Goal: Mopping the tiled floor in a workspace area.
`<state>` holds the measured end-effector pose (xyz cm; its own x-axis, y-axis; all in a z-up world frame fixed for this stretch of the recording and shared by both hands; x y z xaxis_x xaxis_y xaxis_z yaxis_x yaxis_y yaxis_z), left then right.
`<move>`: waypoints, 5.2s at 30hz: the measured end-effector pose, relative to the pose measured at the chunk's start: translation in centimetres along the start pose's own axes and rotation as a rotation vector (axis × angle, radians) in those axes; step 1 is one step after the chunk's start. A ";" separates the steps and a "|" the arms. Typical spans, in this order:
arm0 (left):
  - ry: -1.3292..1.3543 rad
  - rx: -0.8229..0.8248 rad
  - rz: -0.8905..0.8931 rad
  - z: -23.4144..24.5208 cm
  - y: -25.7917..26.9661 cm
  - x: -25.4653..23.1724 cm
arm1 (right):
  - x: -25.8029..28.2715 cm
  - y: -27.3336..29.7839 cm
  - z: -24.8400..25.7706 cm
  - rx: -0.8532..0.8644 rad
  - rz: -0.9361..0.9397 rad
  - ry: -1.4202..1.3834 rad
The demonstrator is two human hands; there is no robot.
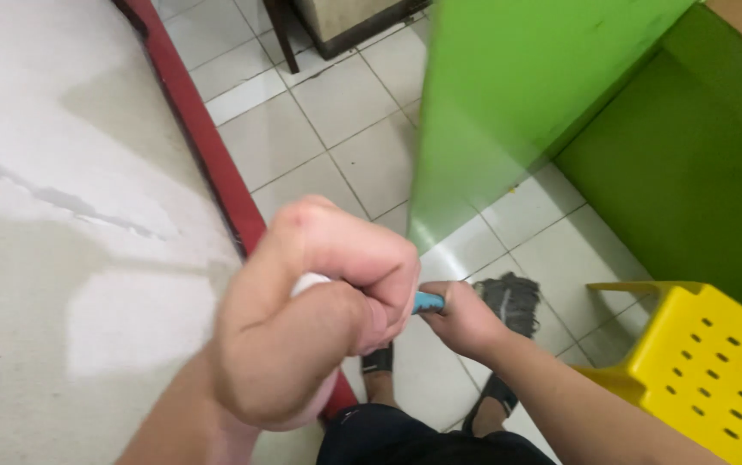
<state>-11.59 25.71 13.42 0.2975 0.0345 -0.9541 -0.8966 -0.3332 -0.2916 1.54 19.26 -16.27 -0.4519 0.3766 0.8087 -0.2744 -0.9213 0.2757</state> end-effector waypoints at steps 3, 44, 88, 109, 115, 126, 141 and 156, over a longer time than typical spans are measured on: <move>-0.237 0.016 -0.105 1.7 1.5 -3.6 | 5.5 -1.1 -2.6 0.000 0.072 -0.156; -0.029 0.544 -0.006 -21.0 7.2 0.6 | -10.4 27.7 0.1 -0.536 -0.224 -0.185; 0.375 0.861 0.209 -13.0 -1.5 5.2 | -8.8 21.5 -2.1 -0.741 -0.520 -0.224; -0.106 0.592 -0.134 6.2 -5.3 -3.3 | 5.6 -2.1 -4.1 -0.433 -0.306 -0.418; 0.194 0.817 0.042 -1.5 -6.4 -0.2 | 1.5 5.8 -2.6 -0.644 -0.351 -0.357; 0.419 1.342 0.097 -21.5 3.0 7.0 | -12.6 31.4 -11.8 -1.126 -0.902 -0.469; 0.418 1.337 0.139 -15.3 1.8 7.9 | -9.9 27.4 -16.1 -1.179 -0.990 -0.544; 0.290 0.828 -0.140 14.1 -10.7 0.6 | 16.3 -7.5 -3.1 -0.761 -0.384 -1.253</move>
<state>-6.40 42.56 15.07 0.3930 -0.2533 -0.8840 -0.7619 0.4484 -0.4673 -6.44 32.57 -6.74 0.6315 -0.1099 0.7676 -0.7419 -0.3734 0.5569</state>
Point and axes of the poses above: each hand's wrist, its own y-axis away from the middle knuckle, its own z-axis out of the back of the hand, x = y × z, the point moved 8 cm from there along -y, towards the middle knuckle, and after that the axes turned 1 degree about -y, right-handed, at the moved point
